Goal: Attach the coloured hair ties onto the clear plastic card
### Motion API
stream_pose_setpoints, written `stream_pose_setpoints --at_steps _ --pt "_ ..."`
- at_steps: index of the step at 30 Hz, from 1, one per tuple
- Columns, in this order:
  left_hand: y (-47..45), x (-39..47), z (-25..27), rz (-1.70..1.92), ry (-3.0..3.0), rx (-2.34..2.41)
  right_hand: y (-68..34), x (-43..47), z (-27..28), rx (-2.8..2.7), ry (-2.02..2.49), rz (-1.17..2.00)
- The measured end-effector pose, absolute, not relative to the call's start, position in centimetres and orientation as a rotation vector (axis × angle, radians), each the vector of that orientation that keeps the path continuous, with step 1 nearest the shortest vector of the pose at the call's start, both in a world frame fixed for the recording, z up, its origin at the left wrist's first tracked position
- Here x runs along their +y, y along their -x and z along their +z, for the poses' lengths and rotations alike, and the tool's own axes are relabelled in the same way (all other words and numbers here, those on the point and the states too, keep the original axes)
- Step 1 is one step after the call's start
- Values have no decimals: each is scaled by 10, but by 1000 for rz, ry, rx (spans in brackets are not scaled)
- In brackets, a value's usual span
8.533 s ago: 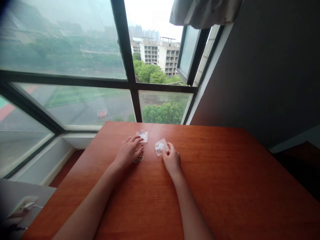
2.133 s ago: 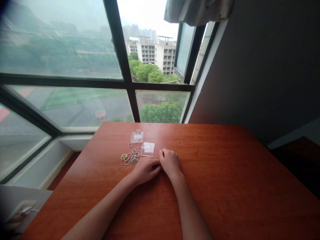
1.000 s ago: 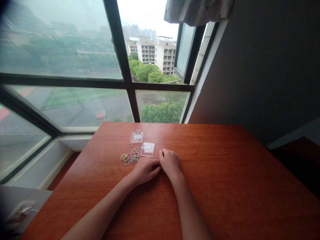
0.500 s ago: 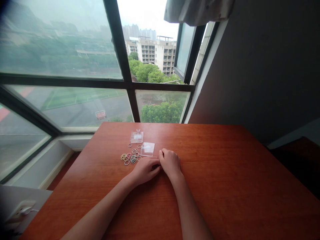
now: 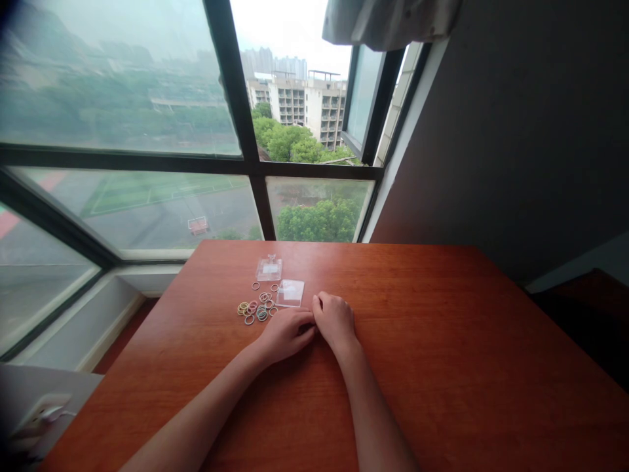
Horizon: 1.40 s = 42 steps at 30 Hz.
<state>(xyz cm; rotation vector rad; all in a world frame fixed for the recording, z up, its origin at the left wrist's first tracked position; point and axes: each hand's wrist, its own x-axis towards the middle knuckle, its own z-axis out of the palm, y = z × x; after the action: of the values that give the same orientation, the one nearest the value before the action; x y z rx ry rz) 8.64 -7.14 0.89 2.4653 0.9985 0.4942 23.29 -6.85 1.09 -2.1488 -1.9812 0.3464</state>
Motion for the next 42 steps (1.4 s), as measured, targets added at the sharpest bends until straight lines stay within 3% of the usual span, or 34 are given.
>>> stream_pose_setpoints --at_steps 14,22,25,32,42 --pt "-82 -68 14 544 -2423 936 -233 -68 9 -1999 2152 354" --pt "-18 -27 25 1066 -2139 1503 -229 -70 12 -1990 2111 385" --pt "9 -13 20 1010 -2149 1718 -225 -72 12 -1968 1985 425" --pt "18 -6 3 844 -2323 1693 -215 -79 17 -2033 1761 536" --pt "19 -4 1 780 -2301 1726 -213 -79 10 -2066 1756 377"
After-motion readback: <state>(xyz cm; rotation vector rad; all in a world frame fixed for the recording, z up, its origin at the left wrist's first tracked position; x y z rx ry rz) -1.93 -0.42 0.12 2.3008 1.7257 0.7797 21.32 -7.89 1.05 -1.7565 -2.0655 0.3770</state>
